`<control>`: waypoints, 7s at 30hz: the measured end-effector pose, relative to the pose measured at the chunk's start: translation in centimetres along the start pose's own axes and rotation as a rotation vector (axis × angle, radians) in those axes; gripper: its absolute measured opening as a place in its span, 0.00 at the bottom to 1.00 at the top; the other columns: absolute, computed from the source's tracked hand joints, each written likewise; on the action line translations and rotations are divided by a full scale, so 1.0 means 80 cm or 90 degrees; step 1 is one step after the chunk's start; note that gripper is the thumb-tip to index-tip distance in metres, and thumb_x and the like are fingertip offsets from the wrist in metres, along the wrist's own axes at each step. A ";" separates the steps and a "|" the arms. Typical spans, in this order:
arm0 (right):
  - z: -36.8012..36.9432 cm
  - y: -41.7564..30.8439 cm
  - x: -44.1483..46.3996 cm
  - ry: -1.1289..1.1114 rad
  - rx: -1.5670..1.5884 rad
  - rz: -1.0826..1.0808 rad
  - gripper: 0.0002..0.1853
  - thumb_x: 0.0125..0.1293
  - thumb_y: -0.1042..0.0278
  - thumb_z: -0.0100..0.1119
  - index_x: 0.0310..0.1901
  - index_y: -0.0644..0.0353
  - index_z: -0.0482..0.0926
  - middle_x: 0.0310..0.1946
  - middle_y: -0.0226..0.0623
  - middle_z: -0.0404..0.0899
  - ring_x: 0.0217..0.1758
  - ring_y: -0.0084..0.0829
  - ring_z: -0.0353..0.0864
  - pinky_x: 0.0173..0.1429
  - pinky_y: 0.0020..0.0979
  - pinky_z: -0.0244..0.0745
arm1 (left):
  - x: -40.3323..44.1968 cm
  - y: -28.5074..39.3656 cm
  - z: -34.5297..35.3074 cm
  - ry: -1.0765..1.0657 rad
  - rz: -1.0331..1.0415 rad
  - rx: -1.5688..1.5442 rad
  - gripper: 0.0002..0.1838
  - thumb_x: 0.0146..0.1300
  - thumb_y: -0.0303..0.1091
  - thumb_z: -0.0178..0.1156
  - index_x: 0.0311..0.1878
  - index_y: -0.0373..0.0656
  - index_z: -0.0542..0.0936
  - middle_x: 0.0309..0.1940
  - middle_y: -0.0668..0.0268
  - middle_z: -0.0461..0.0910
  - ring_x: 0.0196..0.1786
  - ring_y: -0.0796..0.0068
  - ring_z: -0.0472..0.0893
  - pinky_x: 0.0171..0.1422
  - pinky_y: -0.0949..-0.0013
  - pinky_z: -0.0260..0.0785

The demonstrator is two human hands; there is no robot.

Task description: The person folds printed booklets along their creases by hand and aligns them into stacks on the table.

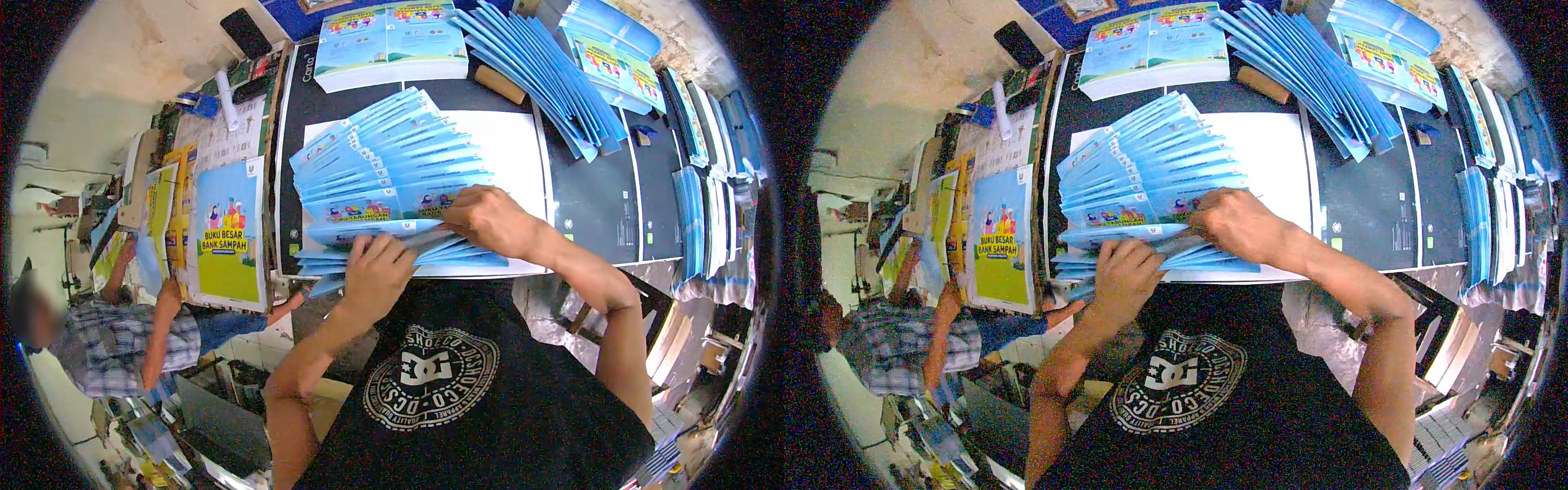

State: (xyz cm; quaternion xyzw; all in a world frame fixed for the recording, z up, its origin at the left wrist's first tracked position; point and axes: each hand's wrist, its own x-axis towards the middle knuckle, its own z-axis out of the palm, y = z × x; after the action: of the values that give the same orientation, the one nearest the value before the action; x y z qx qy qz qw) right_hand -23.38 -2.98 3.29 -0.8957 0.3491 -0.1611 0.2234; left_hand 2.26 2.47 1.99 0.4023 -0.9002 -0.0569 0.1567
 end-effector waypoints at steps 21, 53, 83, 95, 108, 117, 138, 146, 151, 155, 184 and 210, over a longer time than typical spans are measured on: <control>0.031 -0.005 0.043 0.038 0.018 -0.102 0.12 0.58 0.67 0.70 0.40 0.62 0.80 0.36 0.44 0.81 0.46 0.48 0.81 0.51 0.46 0.77 | 0.009 -0.031 0.023 0.031 0.011 -0.134 0.16 0.50 0.32 0.74 0.42 0.40 0.83 0.52 0.57 0.81 0.56 0.52 0.80 0.62 0.52 0.74; 0.027 -0.015 0.025 -0.013 0.103 -0.070 0.07 0.60 0.72 0.63 0.40 0.61 0.82 0.35 0.48 0.82 0.44 0.51 0.82 0.51 0.49 0.78 | 0.012 -0.033 0.014 0.094 -0.012 -0.171 0.20 0.50 0.37 0.75 0.44 0.43 0.79 0.43 0.61 0.82 0.50 0.57 0.82 0.57 0.57 0.72; 0.002 0.025 -0.036 0.043 0.110 -0.007 0.09 0.64 0.67 0.68 0.42 0.61 0.84 0.36 0.45 0.84 0.42 0.48 0.84 0.50 0.46 0.79 | 0.026 -0.031 0.035 0.041 0.023 -0.184 0.10 0.51 0.36 0.73 0.37 0.47 0.86 0.29 0.66 0.85 0.35 0.63 0.85 0.44 0.61 0.75; -0.007 0.023 -0.062 0.065 0.091 0.016 0.07 0.62 0.68 0.70 0.39 0.59 0.85 0.33 0.38 0.85 0.39 0.42 0.84 0.49 0.41 0.78 | 0.023 -0.019 0.027 0.027 0.027 -0.198 0.10 0.52 0.36 0.73 0.38 0.47 0.85 0.28 0.66 0.85 0.33 0.62 0.84 0.40 0.60 0.75; -0.045 -0.011 -0.074 0.090 0.280 0.079 0.12 0.61 0.68 0.72 0.45 0.62 0.84 0.40 0.43 0.85 0.43 0.45 0.84 0.49 0.41 0.78 | 0.015 0.003 -0.041 0.015 0.036 -0.247 0.11 0.46 0.31 0.76 0.34 0.45 0.87 0.27 0.66 0.84 0.29 0.65 0.83 0.39 0.63 0.75; -0.041 -0.015 -0.074 0.138 0.373 0.051 0.09 0.57 0.72 0.75 0.39 0.62 0.88 0.35 0.41 0.87 0.39 0.41 0.87 0.45 0.37 0.80 | 0.013 0.010 -0.059 0.014 0.020 -0.283 0.11 0.47 0.27 0.75 0.37 0.43 0.88 0.30 0.64 0.87 0.32 0.64 0.85 0.40 0.64 0.76; -0.004 -0.020 -0.089 0.229 0.606 0.358 0.05 0.62 0.73 0.75 0.32 0.66 0.89 0.27 0.34 0.87 0.31 0.20 0.82 0.37 0.25 0.75 | -0.001 0.001 -0.028 0.043 -0.045 -0.319 0.08 0.49 0.26 0.76 0.34 0.42 0.86 0.30 0.63 0.87 0.31 0.63 0.84 0.38 0.63 0.73; 0.018 0.001 -0.110 0.251 0.621 0.323 0.18 0.76 0.57 0.61 0.40 0.66 0.90 0.27 0.33 0.87 0.30 0.17 0.77 0.37 0.25 0.74 | 0.003 -0.007 -0.021 0.044 -0.031 -0.325 0.08 0.49 0.27 0.76 0.32 0.42 0.86 0.25 0.63 0.83 0.29 0.62 0.82 0.36 0.62 0.72; -0.026 0.017 -0.097 0.249 0.462 0.333 0.17 0.75 0.58 0.62 0.42 0.66 0.90 0.34 0.39 0.90 0.38 0.23 0.84 0.47 0.31 0.79 | -0.002 -0.016 -0.015 0.039 0.030 -0.279 0.10 0.49 0.28 0.75 0.35 0.42 0.85 0.28 0.64 0.83 0.29 0.62 0.81 0.37 0.61 0.72; -0.060 0.003 -0.048 0.192 0.177 0.095 0.15 0.65 0.62 0.71 0.48 0.62 0.88 0.45 0.45 0.88 0.44 0.42 0.87 0.53 0.39 0.80 | -0.009 -0.015 -0.005 0.022 0.087 -0.216 0.12 0.49 0.30 0.74 0.38 0.43 0.85 0.30 0.64 0.83 0.32 0.62 0.82 0.39 0.61 0.73; 0.003 -0.011 -0.007 0.025 -0.242 -0.020 0.25 0.68 0.57 0.62 0.62 0.61 0.74 0.54 0.42 0.82 0.53 0.45 0.84 0.61 0.45 0.73 | 0.057 -0.013 0.040 0.154 -0.011 -0.029 0.16 0.54 0.42 0.74 0.40 0.44 0.83 0.38 0.65 0.81 0.46 0.60 0.81 0.53 0.54 0.70; 0.009 -0.001 -0.046 0.003 -0.231 0.048 0.16 0.65 0.62 0.61 0.52 0.56 0.77 0.54 0.39 0.83 0.58 0.36 0.83 0.58 0.42 0.74 | 0.088 -0.035 0.002 -0.111 0.031 -0.270 0.09 0.67 0.35 0.65 0.41 0.38 0.84 0.39 0.56 0.84 0.43 0.54 0.84 0.49 0.55 0.76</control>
State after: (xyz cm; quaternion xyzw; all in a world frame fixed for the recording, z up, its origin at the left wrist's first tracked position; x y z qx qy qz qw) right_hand -25.60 -0.19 2.20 -0.9071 0.4065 -0.0888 0.0636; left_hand -0.26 -4.64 2.84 0.3318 -0.8877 -0.2756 0.1609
